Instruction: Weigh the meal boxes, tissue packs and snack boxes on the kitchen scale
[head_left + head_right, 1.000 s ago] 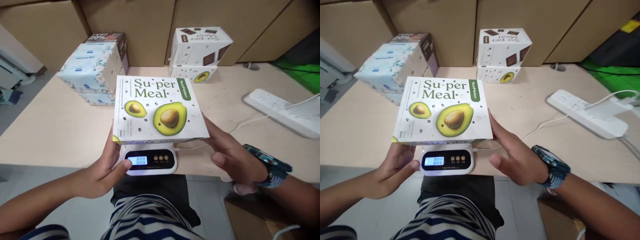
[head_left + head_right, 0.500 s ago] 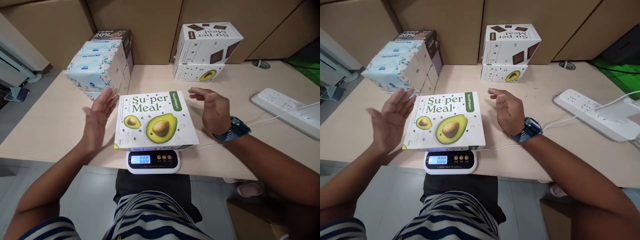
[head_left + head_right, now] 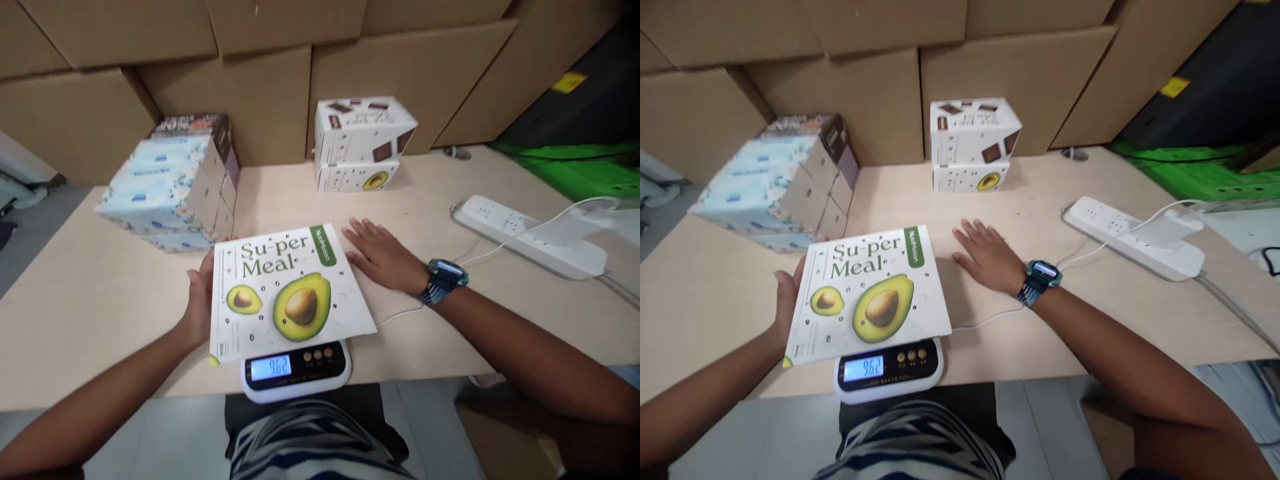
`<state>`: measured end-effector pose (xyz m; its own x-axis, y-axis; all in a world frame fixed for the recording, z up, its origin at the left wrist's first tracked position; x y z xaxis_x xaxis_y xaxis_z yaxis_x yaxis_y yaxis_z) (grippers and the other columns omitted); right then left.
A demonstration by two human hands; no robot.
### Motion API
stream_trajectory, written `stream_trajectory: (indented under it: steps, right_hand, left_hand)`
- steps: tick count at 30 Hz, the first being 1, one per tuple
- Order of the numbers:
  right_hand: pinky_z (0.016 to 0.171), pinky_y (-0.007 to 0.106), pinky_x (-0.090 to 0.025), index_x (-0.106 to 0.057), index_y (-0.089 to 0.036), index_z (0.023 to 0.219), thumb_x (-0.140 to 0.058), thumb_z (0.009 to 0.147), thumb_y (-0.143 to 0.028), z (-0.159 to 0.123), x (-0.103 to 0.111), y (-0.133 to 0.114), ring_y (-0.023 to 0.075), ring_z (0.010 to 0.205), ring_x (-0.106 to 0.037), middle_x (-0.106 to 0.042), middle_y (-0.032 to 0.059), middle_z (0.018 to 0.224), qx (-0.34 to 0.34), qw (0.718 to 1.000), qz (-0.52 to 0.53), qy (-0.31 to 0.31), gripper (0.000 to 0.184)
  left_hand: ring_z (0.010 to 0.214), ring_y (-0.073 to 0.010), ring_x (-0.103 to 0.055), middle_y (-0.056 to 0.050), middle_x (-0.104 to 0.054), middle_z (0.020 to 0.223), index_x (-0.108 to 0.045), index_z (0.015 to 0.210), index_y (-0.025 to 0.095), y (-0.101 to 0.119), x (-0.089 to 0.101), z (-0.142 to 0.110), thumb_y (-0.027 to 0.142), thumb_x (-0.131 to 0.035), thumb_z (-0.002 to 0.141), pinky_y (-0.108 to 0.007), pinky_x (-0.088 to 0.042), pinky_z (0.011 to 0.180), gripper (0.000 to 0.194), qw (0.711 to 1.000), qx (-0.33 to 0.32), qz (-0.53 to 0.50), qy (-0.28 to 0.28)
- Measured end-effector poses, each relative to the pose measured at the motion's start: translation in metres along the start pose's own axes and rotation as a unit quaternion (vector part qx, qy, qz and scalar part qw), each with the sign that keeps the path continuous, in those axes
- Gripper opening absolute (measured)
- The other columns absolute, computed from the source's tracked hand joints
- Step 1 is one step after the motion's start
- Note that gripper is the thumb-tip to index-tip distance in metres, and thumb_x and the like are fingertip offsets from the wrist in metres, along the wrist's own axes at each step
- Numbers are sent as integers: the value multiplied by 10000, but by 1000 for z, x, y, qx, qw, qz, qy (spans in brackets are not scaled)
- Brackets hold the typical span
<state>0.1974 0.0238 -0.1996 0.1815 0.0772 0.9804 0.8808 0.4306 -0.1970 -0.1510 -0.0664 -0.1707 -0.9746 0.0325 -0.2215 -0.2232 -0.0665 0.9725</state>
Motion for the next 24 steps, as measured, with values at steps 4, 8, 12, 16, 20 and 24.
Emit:
stream_trajectory:
  steps: [4, 8, 12, 16, 20, 24]
  right_hand:
    - [1395, 709, -292, -460, -186, 1712, -247, 1121, -627, -9, 1, 3, 423, 1723, -296, -297, 150, 1833, -2, 1000, 4, 13, 767]
    - [1387, 713, -290, -457, -219, 1708, -307, 1112, -643, -15, 2, 5, 430, 1716, -310, -308, 155, 1831, -16, 1000, 9, 16, 747]
    - [1385, 717, -273, -379, -208, 1744, -313, 1112, -652, -17, 6, 6, 441, 1751, -189, -247, 172, 1852, -9, 1000, 5, -4, 775]
    - [1404, 711, -225, -322, -224, 1763, -325, 1114, -621, -16, 14, 3, 444, 1769, -75, -146, 148, 1881, -23, 999, 12, -39, 760]
    - [1441, 658, -160, -296, -163, 1767, -359, 1102, -591, -16, 22, -2, 450, 1768, -45, -103, 151, 1888, -51, 995, 13, -89, 793]
    - [1426, 690, -175, -312, -175, 1761, -333, 1105, -618, -16, 22, -4, 455, 1767, -52, -140, 156, 1881, -45, 996, 24, -73, 791]
  left_hand:
    - [1545, -354, -611, -48, -699, 1569, -670, 1430, 398, -3, -10, 4, 890, -460, 979, -596, -585, 1236, 700, 998, -33, -33, -41]
    - [1556, -341, -602, -54, -718, 1532, -652, 1408, 382, -3, -13, 9, 890, -542, 952, -572, -584, 1232, 691, 996, -46, -41, -67]
    - [1661, -326, -478, -26, -741, 1489, -688, 1331, 384, -1, -15, 16, 922, -655, 864, -559, -504, 1321, 713, 995, -56, -36, -69]
    - [1656, -339, -485, -49, -775, 1424, -725, 1278, 347, 2, -17, 20, 939, -666, 839, -578, -450, 1364, 739, 994, -83, -25, -63]
    - [1588, -332, -576, -54, -793, 1383, -734, 1289, 329, 4, -19, 19, 871, -624, 930, -575, -473, 1344, 659, 991, -113, -32, -63]
    - [1593, -333, -565, -65, -791, 1397, -727, 1276, 308, 6, -21, 17, 902, -568, 935, -546, -485, 1332, 703, 991, -116, -9, -69]
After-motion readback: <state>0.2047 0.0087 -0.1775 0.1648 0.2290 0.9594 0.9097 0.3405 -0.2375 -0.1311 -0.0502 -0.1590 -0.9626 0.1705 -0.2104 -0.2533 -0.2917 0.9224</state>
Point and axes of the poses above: each hand's wrist, its own z-axis towards the middle knuckle, its own x-axis out of the back of the hand, y = z × x, the point moved 4 cm from there along z, towards the middle knuckle
